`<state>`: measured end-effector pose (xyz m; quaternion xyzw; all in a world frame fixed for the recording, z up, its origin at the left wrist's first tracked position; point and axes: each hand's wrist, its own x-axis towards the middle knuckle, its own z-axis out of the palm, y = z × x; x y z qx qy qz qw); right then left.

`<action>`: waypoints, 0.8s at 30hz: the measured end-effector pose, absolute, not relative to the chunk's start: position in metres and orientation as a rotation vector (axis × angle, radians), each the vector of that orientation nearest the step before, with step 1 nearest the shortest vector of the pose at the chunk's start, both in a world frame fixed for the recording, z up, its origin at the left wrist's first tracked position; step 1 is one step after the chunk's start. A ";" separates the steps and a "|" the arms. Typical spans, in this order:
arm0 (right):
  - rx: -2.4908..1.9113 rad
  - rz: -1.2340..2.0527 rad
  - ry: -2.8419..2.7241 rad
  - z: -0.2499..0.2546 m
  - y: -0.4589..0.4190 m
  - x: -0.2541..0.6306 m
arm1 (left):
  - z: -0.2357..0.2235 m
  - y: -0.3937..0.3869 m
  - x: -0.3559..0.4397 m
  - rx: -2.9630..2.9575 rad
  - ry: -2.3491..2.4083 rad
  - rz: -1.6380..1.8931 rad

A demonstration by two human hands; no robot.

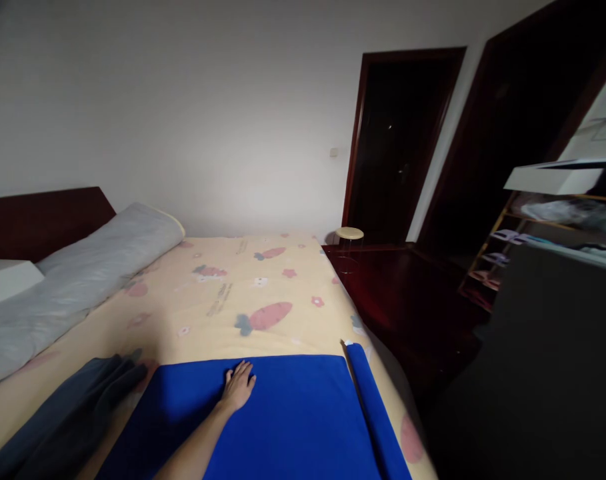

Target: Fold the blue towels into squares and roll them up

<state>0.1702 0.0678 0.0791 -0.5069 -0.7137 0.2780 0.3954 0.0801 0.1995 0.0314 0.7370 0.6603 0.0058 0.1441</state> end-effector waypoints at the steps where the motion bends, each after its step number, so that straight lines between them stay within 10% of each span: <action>1: -1.276 0.713 -1.789 0.085 0.087 0.166 | 0.032 0.204 0.080 2.111 1.918 0.024; 24: -1.165 0.974 -1.702 0.133 0.188 0.147 | 0.048 0.244 0.089 1.890 1.997 0.405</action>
